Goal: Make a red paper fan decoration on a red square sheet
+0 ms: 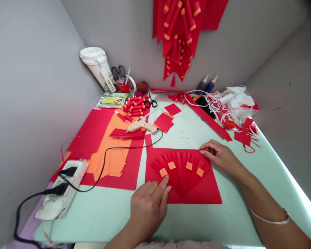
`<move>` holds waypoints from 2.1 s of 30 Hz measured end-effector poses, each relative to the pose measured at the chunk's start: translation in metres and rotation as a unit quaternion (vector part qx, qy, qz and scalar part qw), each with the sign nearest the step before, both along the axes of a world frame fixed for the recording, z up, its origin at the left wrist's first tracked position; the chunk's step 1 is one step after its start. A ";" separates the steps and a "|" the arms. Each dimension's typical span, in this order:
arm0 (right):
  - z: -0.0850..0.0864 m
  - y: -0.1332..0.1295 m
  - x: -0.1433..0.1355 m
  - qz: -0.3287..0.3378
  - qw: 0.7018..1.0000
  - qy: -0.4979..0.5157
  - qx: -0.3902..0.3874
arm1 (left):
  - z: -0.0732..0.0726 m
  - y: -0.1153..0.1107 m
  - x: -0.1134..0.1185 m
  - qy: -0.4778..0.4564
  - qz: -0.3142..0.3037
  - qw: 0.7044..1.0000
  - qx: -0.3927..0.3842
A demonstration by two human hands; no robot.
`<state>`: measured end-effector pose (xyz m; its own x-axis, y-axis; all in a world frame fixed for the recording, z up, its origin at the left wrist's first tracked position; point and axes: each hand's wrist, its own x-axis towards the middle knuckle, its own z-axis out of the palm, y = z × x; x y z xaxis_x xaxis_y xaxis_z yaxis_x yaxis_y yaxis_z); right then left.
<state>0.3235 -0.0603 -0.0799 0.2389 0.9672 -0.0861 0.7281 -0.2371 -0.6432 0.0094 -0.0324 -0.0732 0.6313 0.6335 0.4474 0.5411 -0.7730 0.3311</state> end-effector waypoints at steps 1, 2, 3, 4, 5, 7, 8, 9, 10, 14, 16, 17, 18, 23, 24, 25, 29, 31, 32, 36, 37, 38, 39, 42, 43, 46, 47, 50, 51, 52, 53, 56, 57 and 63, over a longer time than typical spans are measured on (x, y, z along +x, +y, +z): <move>0.000 0.000 0.000 0.000 1.000 0.000 0.001 | 0.000 0.000 0.000 0.001 0.001 1.000 -0.001; 0.000 0.000 0.000 0.000 1.000 0.000 0.002 | 0.000 0.000 0.000 0.002 0.002 1.000 -0.001; 0.000 0.000 0.000 0.001 1.000 0.000 0.003 | 0.000 0.000 0.000 0.002 0.003 1.000 -0.002; 0.000 0.000 0.000 0.000 1.000 -0.001 0.003 | 0.000 0.001 0.000 0.002 0.004 1.000 -0.003; 0.000 0.000 0.000 0.000 1.000 -0.002 0.002 | 0.000 0.001 0.001 0.002 0.004 1.000 -0.004; 0.000 0.000 -0.001 0.000 1.000 -0.004 0.002 | 0.001 0.001 0.001 0.001 0.006 1.000 -0.004; 0.000 0.000 0.000 0.001 1.000 -0.003 0.002 | 0.001 0.001 0.001 0.000 0.007 1.000 -0.004; 0.000 0.000 0.000 0.002 1.000 -0.003 0.002 | 0.001 0.001 0.002 -0.001 0.008 1.000 -0.005; 0.000 0.000 0.000 0.003 1.000 -0.003 0.003 | 0.001 0.001 0.002 0.000 0.008 1.000 -0.006; 0.001 0.000 -0.001 0.001 1.000 -0.006 0.004 | 0.002 0.001 0.003 -0.001 0.008 1.000 -0.008; 0.001 0.000 -0.001 0.001 1.000 -0.009 0.005 | 0.002 0.001 0.002 -0.009 0.003 1.000 -0.005; 0.000 0.000 -0.001 0.001 1.000 -0.010 0.007 | 0.002 0.001 0.001 -0.013 0.001 1.000 -0.003; 0.000 0.000 -0.001 0.002 1.000 -0.011 0.008 | 0.002 0.000 0.001 -0.015 -0.001 1.000 -0.003; -0.003 0.000 0.001 0.008 1.000 -0.012 0.017 | 0.002 0.000 -0.002 -0.015 0.010 1.000 -0.008; -0.003 0.000 0.001 0.008 1.000 -0.012 0.018 | 0.001 0.000 -0.003 -0.014 0.013 1.000 -0.008; -0.003 0.000 0.001 0.008 1.000 -0.013 0.017 | 0.001 0.000 -0.003 -0.012 0.013 1.000 -0.007; -0.001 0.000 0.001 0.007 1.000 -0.012 0.009 | 0.002 0.001 -0.001 -0.007 0.012 1.000 -0.006; -0.001 0.000 0.001 0.006 1.000 -0.010 0.006 | 0.002 0.001 -0.001 -0.006 0.014 1.000 -0.006; -0.001 0.000 0.001 0.006 1.000 -0.009 0.006 | 0.002 0.001 0.000 -0.005 0.015 1.000 -0.007; -0.003 0.000 0.001 0.007 1.000 -0.013 0.012 | 0.001 0.002 0.000 0.000 0.018 1.000 -0.012; -0.003 0.000 0.001 0.006 1.000 -0.013 0.012 | 0.000 0.001 0.000 0.001 0.017 1.000 -0.013; -0.003 0.000 0.001 0.006 1.000 -0.013 0.011 | 0.000 0.001 0.000 0.002 0.017 1.000 -0.013; -0.003 0.000 0.001 0.005 1.000 -0.012 0.010 | 0.000 0.002 0.000 0.003 0.016 1.000 -0.014; -0.001 0.000 0.001 0.005 1.000 -0.013 0.011 | 0.001 0.002 0.000 0.006 0.018 1.000 -0.013; -0.001 0.000 0.000 0.006 1.000 -0.013 0.011 | 0.002 0.002 0.000 0.007 0.019 1.000 -0.014; 0.000 0.000 0.000 0.006 1.000 -0.016 0.009 | 0.002 0.002 0.000 0.005 0.019 1.000 -0.014; 0.000 0.000 0.000 0.007 1.000 -0.016 0.009 | 0.002 0.002 0.000 0.004 0.018 1.000 -0.015; 0.000 0.000 0.000 0.007 1.000 -0.017 0.015 | 0.002 0.002 0.001 0.000 0.018 1.000 -0.013; -0.001 0.000 0.000 0.008 1.000 -0.018 0.017 | 0.002 0.002 0.001 -0.002 0.018 1.000 -0.013; -0.001 0.000 0.000 0.007 1.000 -0.018 0.018 | 0.002 0.002 0.001 -0.006 0.016 1.000 -0.013; -0.001 0.000 0.000 0.008 1.000 -0.019 0.016 | 0.002 0.002 0.001 -0.010 0.013 1.000 -0.014; 0.000 0.000 0.000 0.007 1.000 -0.017 0.013 | 0.002 0.002 -0.001 -0.028 0.004 0.999 -0.022; 0.000 0.000 0.000 0.006 1.000 -0.016 0.013 | 0.002 0.001 -0.002 -0.034 0.002 0.999 -0.025; -0.001 0.000 0.000 0.008 1.000 -0.021 0.020 | 0.004 0.001 -0.005 -0.050 0.009 0.998 -0.033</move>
<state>0.3236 -0.0605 -0.0804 0.2268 0.9732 -0.0373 0.7576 -0.2004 -0.6212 0.0041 -0.0309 -0.0694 0.5745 0.6738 0.4647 0.5164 -0.7388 0.4329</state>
